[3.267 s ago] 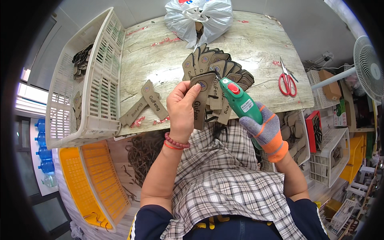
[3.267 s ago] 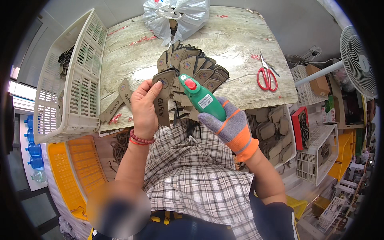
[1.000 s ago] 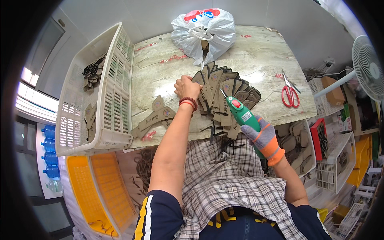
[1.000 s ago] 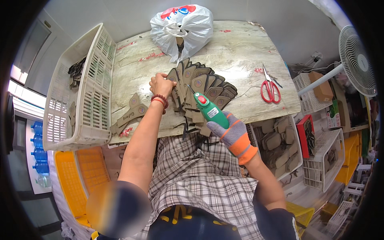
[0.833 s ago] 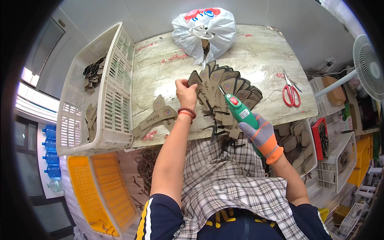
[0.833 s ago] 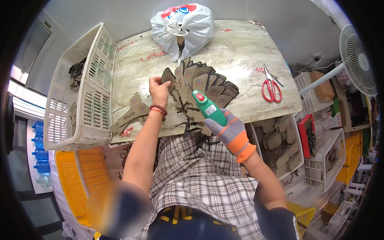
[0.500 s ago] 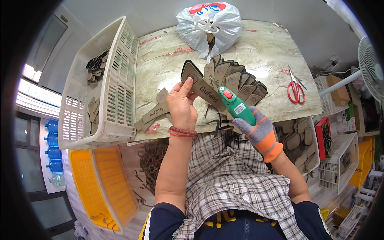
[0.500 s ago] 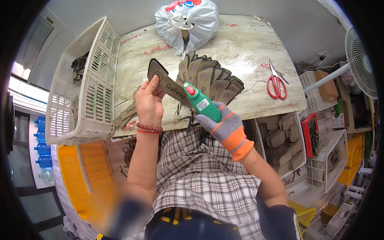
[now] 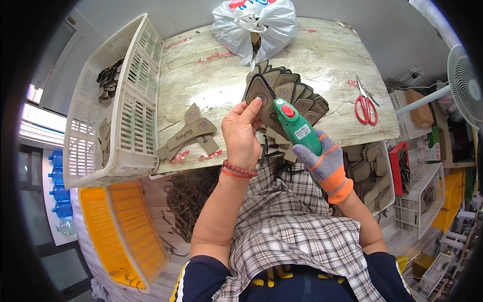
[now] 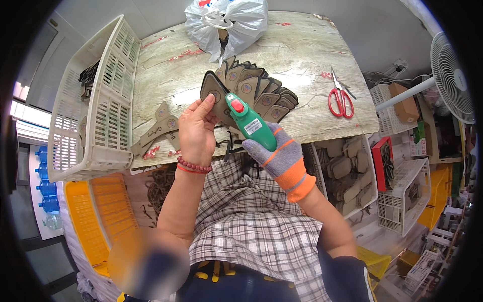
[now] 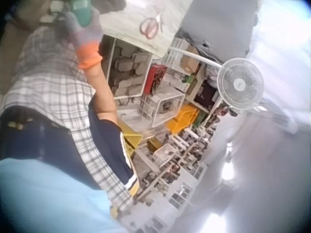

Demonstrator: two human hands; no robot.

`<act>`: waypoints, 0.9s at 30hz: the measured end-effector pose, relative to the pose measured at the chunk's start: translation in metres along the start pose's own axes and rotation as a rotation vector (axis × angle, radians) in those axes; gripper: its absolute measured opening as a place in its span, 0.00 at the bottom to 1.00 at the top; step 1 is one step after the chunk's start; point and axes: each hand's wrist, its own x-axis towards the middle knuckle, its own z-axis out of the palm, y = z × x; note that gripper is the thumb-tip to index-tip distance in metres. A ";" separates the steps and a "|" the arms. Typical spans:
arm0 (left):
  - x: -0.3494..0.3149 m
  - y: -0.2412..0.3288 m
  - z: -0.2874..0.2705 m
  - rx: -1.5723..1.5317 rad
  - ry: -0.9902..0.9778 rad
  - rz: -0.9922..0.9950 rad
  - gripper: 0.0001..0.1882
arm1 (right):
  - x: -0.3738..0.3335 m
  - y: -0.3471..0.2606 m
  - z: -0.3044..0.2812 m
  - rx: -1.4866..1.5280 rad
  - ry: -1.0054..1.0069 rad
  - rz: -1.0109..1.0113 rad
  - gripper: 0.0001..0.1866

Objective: The person uses a hot glue gun to attach black cords to a stack of cardboard tags. They hold the tags in one hand and apply glue to the cord attachment point on each tag, then press the cord into place. The process is repeated for multiple tags.

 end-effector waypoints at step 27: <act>-0.009 0.019 -0.016 0.317 -0.119 0.159 0.06 | -0.005 -0.003 -0.021 -0.060 -0.072 -0.017 0.28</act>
